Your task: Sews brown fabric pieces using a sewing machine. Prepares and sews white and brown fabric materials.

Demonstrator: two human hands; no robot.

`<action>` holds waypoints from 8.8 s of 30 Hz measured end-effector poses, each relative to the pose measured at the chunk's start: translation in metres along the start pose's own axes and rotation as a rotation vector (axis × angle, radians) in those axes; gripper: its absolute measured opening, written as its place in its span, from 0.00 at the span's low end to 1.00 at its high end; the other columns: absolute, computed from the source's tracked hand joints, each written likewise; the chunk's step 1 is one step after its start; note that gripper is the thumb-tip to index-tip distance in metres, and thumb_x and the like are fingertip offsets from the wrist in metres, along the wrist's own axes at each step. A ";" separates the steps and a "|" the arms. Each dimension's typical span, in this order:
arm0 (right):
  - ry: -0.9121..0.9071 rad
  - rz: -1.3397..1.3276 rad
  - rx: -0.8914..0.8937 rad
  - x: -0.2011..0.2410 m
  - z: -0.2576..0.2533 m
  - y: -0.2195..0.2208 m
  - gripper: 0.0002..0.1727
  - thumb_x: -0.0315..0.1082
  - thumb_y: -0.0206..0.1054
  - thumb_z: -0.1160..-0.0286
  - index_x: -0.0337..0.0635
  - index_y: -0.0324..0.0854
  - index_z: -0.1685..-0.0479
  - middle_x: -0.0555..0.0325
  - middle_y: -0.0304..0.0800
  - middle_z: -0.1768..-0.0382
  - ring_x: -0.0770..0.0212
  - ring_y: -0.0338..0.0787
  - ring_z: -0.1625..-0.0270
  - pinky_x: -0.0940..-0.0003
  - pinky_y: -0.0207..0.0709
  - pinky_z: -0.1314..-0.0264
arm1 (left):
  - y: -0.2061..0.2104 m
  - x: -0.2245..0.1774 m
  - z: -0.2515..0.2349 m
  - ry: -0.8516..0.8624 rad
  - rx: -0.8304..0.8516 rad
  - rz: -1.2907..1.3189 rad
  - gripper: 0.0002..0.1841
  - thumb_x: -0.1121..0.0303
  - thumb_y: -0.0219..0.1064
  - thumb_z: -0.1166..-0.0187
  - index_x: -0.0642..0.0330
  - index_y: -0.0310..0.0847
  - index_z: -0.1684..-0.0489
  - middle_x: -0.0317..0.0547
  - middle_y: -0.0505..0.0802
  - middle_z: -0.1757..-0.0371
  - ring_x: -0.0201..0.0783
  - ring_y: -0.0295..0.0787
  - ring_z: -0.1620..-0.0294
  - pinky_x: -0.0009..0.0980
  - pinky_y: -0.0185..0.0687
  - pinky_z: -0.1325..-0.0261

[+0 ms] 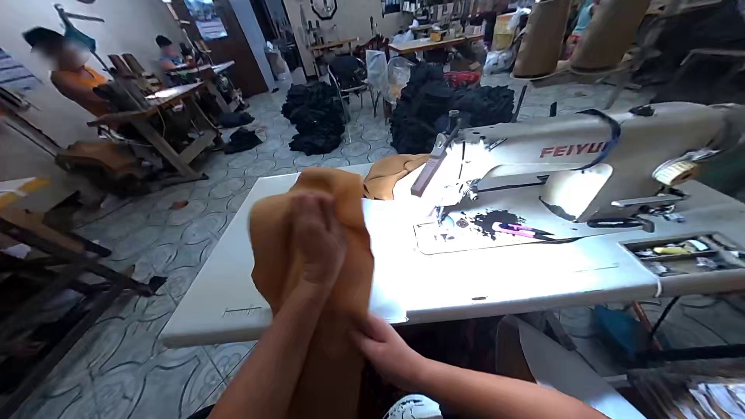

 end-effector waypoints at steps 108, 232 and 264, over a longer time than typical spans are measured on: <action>-0.202 0.393 -0.657 0.147 0.024 -0.177 0.32 0.20 0.81 0.47 0.39 0.78 0.35 0.63 0.88 0.78 0.72 0.87 0.76 0.72 0.87 0.66 | 0.030 -0.058 -0.014 0.219 0.752 0.471 0.09 0.77 0.73 0.29 0.63 0.90 0.52 0.38 0.92 0.72 0.26 0.86 0.74 0.27 0.84 0.66; 0.364 1.447 -0.389 0.049 -0.040 -0.257 0.21 0.44 0.57 0.14 0.42 0.92 0.43 0.41 0.89 0.36 0.42 0.84 0.27 0.45 0.71 0.25 | 0.218 -0.043 0.060 0.417 0.955 0.150 0.29 0.51 0.40 0.07 0.50 0.72 0.14 0.41 0.74 0.12 0.49 0.59 0.08 0.63 0.46 0.13; -0.123 1.309 -0.577 0.083 0.024 -0.233 0.17 0.23 0.61 0.24 0.29 0.86 0.40 0.33 0.86 0.42 0.37 0.85 0.34 0.44 0.77 0.29 | 0.118 -0.085 0.178 0.456 0.608 0.028 0.28 0.60 0.66 0.19 0.71 0.78 0.25 0.63 0.85 0.25 0.57 0.83 0.23 0.58 0.71 0.21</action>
Point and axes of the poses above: each hand's wrist, its own z-axis away from the middle knuckle, its own y-axis out of the palm, x = y × z, the point moved 7 cm from there along -z, towards the middle knuckle
